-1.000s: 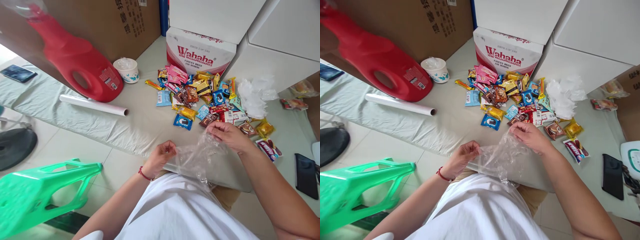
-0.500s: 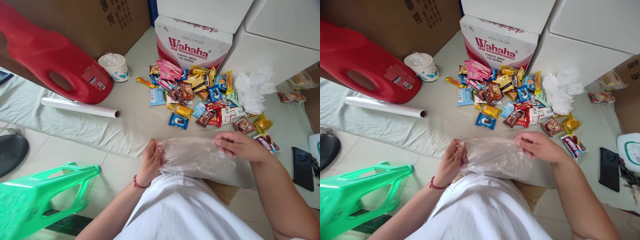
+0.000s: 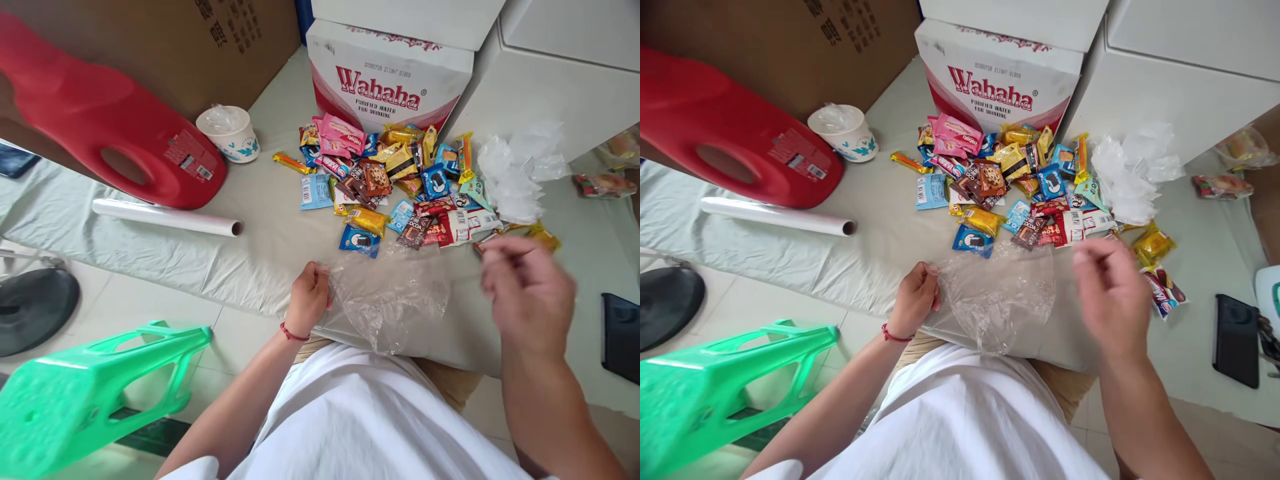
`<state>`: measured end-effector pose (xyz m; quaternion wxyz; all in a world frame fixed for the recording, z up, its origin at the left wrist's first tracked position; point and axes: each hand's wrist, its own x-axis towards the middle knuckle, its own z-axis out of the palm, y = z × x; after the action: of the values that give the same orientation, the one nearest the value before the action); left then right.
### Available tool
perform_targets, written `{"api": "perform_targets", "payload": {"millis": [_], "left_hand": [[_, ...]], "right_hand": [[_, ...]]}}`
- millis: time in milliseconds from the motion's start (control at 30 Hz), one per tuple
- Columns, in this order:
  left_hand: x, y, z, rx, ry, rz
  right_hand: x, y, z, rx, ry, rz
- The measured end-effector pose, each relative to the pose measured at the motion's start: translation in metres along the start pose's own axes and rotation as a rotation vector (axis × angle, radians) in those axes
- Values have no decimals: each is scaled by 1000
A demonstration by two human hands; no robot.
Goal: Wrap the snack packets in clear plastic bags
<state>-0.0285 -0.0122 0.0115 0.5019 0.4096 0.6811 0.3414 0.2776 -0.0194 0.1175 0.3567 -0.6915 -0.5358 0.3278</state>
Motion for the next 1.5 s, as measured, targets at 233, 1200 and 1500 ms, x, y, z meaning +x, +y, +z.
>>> {"api": "perform_targets", "payload": {"millis": [233, 1200, 1500], "left_hand": [[2, 4, -9, -8, -95, -67], [43, 43, 1, 122, -385, -52], [36, 63, 3, 130, -381, -149]], "right_hand": [[-69, 9, 84, -398, -616, -55], [-101, 13, 98, -608, -171, -485], [-118, -17, 125, -628, -311, -1051]]}}
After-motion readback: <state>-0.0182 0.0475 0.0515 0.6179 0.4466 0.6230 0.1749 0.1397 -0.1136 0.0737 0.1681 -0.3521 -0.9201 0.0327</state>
